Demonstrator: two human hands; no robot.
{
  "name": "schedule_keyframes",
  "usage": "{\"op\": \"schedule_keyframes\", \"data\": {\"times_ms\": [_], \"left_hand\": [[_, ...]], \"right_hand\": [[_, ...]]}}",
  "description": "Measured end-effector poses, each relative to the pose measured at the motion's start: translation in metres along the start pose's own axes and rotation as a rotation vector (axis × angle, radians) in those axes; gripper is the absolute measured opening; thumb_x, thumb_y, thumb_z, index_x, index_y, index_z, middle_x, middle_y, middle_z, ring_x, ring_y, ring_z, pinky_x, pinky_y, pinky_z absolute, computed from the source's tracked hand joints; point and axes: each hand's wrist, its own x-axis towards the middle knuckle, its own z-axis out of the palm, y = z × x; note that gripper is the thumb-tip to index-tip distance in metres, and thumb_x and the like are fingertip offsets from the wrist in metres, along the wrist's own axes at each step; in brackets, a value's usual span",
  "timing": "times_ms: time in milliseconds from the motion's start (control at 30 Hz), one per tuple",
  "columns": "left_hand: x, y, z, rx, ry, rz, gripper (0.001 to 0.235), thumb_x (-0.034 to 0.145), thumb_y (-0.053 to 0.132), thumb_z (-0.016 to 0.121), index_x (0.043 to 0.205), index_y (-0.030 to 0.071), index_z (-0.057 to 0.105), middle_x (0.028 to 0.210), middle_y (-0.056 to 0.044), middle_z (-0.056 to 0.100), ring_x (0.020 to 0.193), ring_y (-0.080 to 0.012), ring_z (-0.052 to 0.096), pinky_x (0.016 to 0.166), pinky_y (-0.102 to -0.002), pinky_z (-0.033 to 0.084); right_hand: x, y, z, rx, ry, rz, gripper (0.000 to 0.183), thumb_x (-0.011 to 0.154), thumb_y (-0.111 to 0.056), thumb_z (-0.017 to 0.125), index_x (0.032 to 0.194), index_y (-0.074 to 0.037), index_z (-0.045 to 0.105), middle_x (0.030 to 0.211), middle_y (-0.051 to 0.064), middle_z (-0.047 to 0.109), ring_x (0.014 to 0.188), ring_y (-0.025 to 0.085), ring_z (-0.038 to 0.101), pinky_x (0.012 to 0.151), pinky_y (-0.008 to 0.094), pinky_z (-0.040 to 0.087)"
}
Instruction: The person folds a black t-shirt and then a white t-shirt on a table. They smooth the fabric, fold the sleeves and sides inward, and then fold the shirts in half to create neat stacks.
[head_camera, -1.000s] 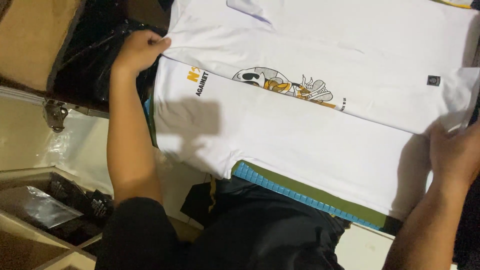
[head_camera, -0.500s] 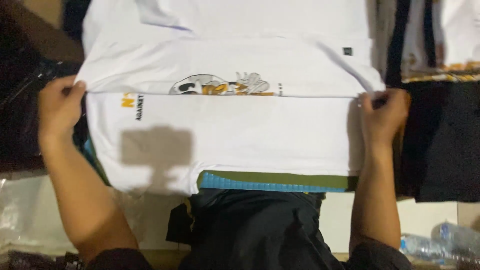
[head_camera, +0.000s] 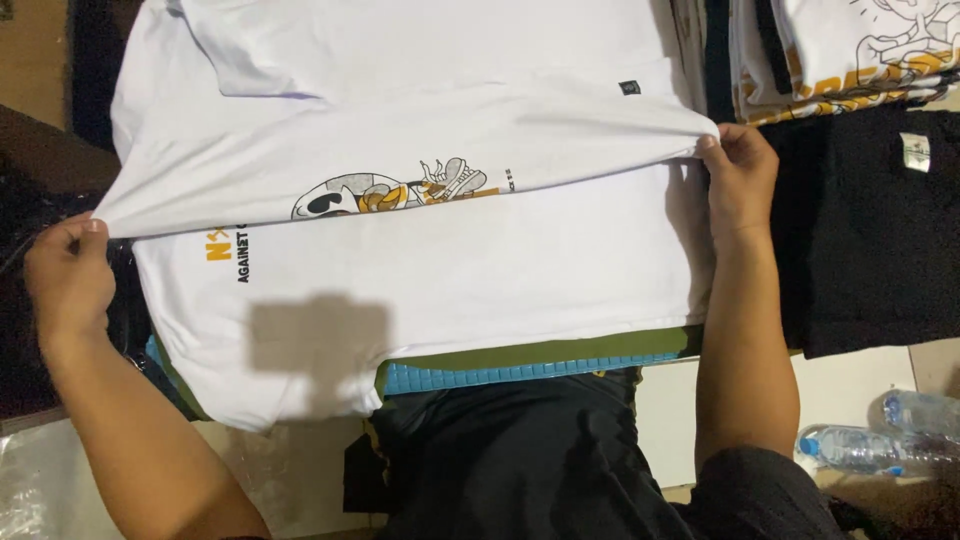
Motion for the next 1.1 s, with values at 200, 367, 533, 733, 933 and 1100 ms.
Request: {"op": "schedule_keyframes", "data": {"times_ms": [200, 367, 533, 733, 933, 1100], "left_hand": [[0.002, 0.009, -0.005, 0.252, -0.221, -0.15, 0.04, 0.12, 0.025, 0.055, 0.105, -0.007, 0.075, 0.098, -0.024, 0.073, 0.095, -0.0367, 0.065, 0.081, -0.049, 0.043], [-0.003, 0.031, -0.016, 0.196, -0.227, -0.198, 0.037, 0.117, 0.017, 0.051, 0.127, -0.012, 0.072, 0.126, -0.027, 0.07, 0.112, -0.0396, 0.064, 0.091, -0.048, 0.043], [0.002, 0.031, -0.031, 0.434, -0.295, -0.084, 0.039, 0.116, 0.015, 0.051, 0.118, -0.016, 0.074, 0.115, -0.037, 0.071, 0.108, -0.0551, 0.065, 0.09, -0.058, 0.045], [-0.021, 0.016, -0.047, 0.711, -0.319, -0.018, 0.046, 0.117, 0.021, 0.046, 0.103, -0.012, 0.076, 0.101, -0.037, 0.072, 0.104, -0.0559, 0.064, 0.095, -0.058, 0.047], [-0.043, 0.082, -0.044, 0.777, -0.46, -0.328, 0.048, 0.109, 0.027, 0.052, 0.12, -0.016, 0.07, 0.12, -0.042, 0.064, 0.11, -0.057, 0.064, 0.098, -0.056, 0.049], [-0.052, 0.083, -0.027, 0.775, -0.514, -0.449, 0.052, 0.106, 0.031, 0.051, 0.125, -0.015, 0.068, 0.128, -0.039, 0.063, 0.115, -0.0553, 0.063, 0.098, -0.057, 0.05]], "right_hand": [[0.019, 0.026, -0.005, -0.214, -0.133, -0.147, 0.018, 0.097, -0.001, 0.064, 0.114, -0.006, 0.061, 0.106, 0.009, 0.068, 0.094, 0.018, 0.066, 0.082, 0.03, 0.051], [0.02, 0.021, -0.004, -0.35, -0.149, -0.165, 0.022, 0.098, -0.008, 0.065, 0.118, 0.001, 0.062, 0.108, 0.014, 0.069, 0.096, 0.025, 0.067, 0.081, 0.037, 0.051], [-0.011, -0.026, -0.019, -0.521, -0.155, -0.201, 0.024, 0.1, -0.007, 0.065, 0.123, -0.004, 0.058, 0.106, 0.02, 0.068, 0.091, 0.039, 0.065, 0.08, 0.047, 0.046], [-0.052, -0.048, -0.055, -0.577, -0.227, -0.257, 0.03, 0.107, 0.005, 0.069, 0.134, 0.005, 0.056, 0.123, 0.024, 0.064, 0.109, 0.038, 0.062, 0.093, 0.045, 0.045], [-0.08, -0.062, -0.07, -0.816, -0.281, -0.002, 0.037, 0.107, -0.009, 0.07, 0.141, 0.0, 0.06, 0.112, 0.028, 0.072, 0.106, 0.055, 0.063, 0.085, 0.06, 0.044], [-0.075, -0.074, -0.048, -1.08, -0.314, -0.051, 0.062, 0.098, -0.008, 0.069, 0.158, 0.002, 0.055, 0.11, 0.031, 0.076, 0.097, 0.063, 0.066, 0.074, 0.067, 0.048]]}}
